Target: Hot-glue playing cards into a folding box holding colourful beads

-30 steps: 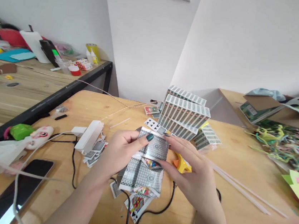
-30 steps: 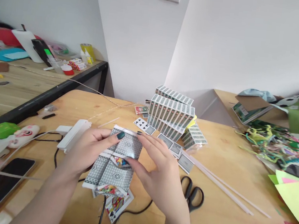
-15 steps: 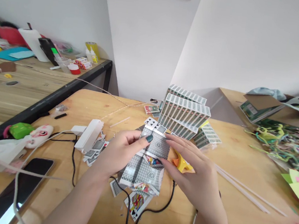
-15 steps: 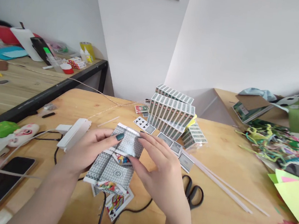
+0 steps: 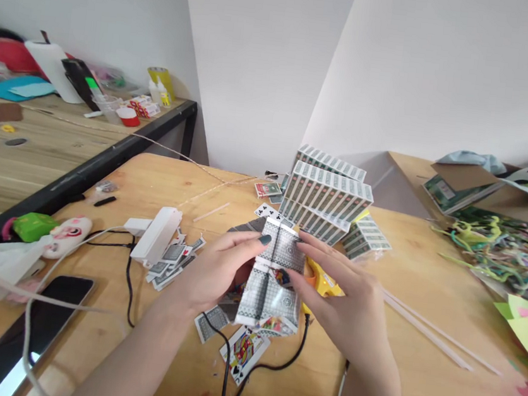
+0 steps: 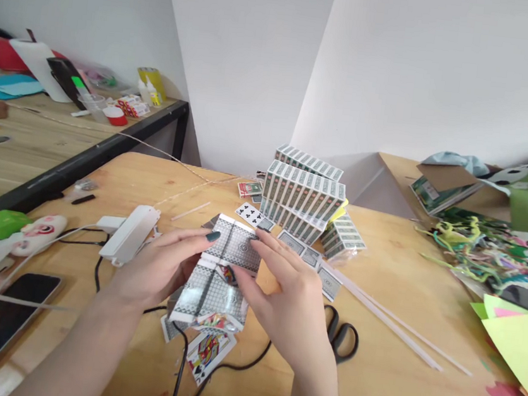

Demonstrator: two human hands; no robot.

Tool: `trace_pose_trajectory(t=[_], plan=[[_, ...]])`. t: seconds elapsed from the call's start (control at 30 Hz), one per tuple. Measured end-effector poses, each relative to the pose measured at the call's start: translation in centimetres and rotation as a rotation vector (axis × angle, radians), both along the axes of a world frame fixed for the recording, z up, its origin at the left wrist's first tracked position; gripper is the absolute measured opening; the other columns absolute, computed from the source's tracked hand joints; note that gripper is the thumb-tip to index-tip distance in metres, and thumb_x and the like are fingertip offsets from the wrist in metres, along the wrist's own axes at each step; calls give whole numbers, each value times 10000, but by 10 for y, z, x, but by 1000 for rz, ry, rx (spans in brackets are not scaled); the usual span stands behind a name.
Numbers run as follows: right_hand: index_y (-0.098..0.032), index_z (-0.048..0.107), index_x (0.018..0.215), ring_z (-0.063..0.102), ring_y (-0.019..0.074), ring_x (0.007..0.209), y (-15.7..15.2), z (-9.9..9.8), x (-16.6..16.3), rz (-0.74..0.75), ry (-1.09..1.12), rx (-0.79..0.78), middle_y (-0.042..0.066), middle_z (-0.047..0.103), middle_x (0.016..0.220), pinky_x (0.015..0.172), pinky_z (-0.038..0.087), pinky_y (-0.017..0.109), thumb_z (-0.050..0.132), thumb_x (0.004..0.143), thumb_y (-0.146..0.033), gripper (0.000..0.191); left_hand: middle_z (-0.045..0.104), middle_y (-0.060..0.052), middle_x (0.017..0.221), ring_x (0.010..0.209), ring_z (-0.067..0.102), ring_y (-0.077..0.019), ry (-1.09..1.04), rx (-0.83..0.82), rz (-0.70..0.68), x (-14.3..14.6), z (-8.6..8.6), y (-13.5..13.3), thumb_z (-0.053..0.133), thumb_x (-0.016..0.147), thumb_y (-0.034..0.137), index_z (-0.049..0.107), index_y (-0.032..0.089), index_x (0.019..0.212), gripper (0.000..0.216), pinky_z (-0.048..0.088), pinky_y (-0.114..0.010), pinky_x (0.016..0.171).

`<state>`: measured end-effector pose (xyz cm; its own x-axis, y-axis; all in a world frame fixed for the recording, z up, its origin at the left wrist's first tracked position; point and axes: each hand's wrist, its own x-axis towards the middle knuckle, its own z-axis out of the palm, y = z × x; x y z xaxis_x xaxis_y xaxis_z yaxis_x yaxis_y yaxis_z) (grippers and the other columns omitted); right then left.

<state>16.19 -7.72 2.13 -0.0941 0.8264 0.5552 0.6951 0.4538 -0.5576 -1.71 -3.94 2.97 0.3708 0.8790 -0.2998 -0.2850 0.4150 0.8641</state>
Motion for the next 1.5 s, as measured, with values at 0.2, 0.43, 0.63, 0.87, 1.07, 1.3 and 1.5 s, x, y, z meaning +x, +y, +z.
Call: trace_pose_trajectory(t=[0.2, 0.43, 0.63, 0.87, 1.07, 1.3, 1.5], plan=[[-193, 688, 1034, 661, 233, 1068, 1, 0, 0, 17, 26, -21, 97, 678, 1188, 913, 569, 398, 678, 805, -293, 251, 557, 16, 610, 545, 505, -106, 64, 63, -8, 1, -8, 0, 668, 738, 401, 631, 154, 733, 250, 374, -220, 511], [-223, 698, 1045, 675, 245, 1038, 0, 1, 2, -7, -7, 12, 78, 693, 1159, 887, 588, 411, 674, 796, -292, 260, 525, 18, 613, 568, 492, -115, 162, 115, 12, 1, -14, 0, 648, 764, 438, 604, 163, 697, 287, 380, -225, 516], [-187, 697, 1037, 665, 243, 1061, -2, 3, 1, -14, -24, -6, 95, 686, 1170, 918, 572, 396, 652, 797, -256, 254, 490, 27, 601, 580, 479, -106, 191, 131, 38, 1, -18, 0, 651, 771, 435, 570, 165, 652, 305, 374, -211, 516], [-198, 703, 1033, 672, 247, 1046, -4, 4, 4, 6, 39, -78, 89, 671, 1200, 910, 578, 409, 651, 793, -231, 248, 523, 19, 593, 559, 503, -117, 216, 125, 35, 3, -15, 0, 640, 765, 446, 583, 164, 660, 306, 384, -226, 512], [-208, 705, 1057, 665, 253, 1060, -4, 3, 8, 32, 42, -82, 78, 665, 1211, 918, 575, 422, 644, 786, -196, 278, 575, -3, 602, 567, 542, -140, 256, 154, 30, 6, -10, -1, 622, 765, 447, 624, 159, 697, 297, 398, -241, 519], [-182, 695, 1099, 638, 254, 1110, -6, 5, 11, 51, -16, -95, 91, 637, 1252, 943, 559, 414, 614, 799, -185, 311, 545, 13, 605, 581, 528, -135, 294, 189, 22, 6, -13, -1, 605, 783, 456, 594, 167, 694, 303, 385, -238, 534], [-166, 675, 1132, 604, 242, 1165, -5, 4, 14, 82, -73, -101, 96, 617, 1280, 981, 533, 410, 578, 820, -168, 327, 512, 31, 599, 553, 475, -107, 294, 176, 5, 6, -12, 1, 585, 805, 467, 518, 175, 670, 329, 335, -218, 505]])
